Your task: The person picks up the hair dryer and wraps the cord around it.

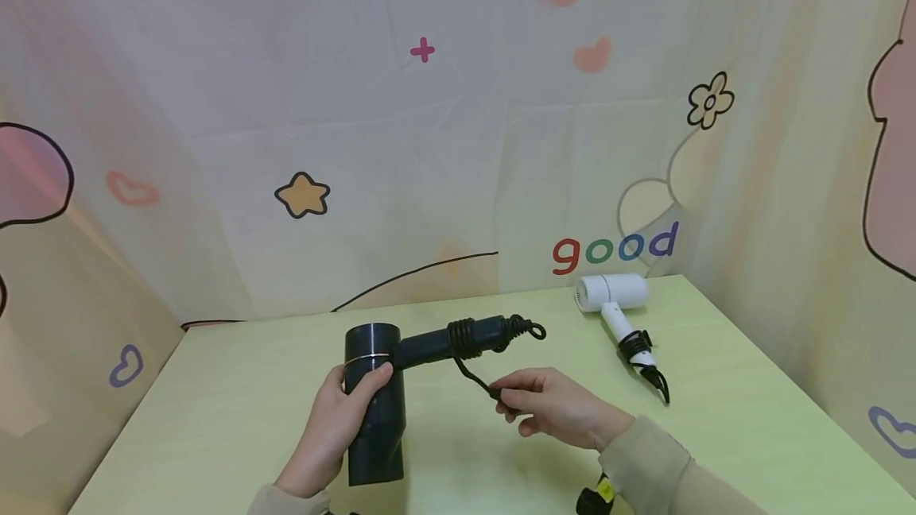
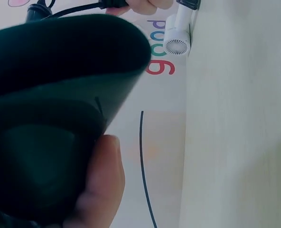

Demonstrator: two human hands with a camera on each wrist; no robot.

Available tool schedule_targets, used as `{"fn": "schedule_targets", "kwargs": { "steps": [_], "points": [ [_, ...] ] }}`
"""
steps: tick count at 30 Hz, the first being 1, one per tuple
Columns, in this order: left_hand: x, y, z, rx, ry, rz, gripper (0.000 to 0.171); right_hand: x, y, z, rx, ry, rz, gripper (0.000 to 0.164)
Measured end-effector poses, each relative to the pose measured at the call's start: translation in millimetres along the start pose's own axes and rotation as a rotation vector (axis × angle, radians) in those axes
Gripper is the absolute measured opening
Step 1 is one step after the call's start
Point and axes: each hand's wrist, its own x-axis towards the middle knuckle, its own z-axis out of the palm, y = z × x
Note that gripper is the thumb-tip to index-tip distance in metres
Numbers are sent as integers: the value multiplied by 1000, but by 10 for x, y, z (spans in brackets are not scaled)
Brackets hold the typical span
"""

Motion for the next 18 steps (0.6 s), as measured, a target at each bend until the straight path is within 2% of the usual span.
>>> {"fn": "schedule_targets", "kwargs": {
  "steps": [7,15,18],
  "points": [
    [-42,-10,28,15,-77,-6,81,48,-73,-77,-99,-32,60,36],
    [-78,-17,56,36,-127,16,70,59,-162,-230,-128,-70,13,29],
    [-86,-21,71,53,-164,33,71,63,-210,-279,-203,-56,9,28]
  ]
}}
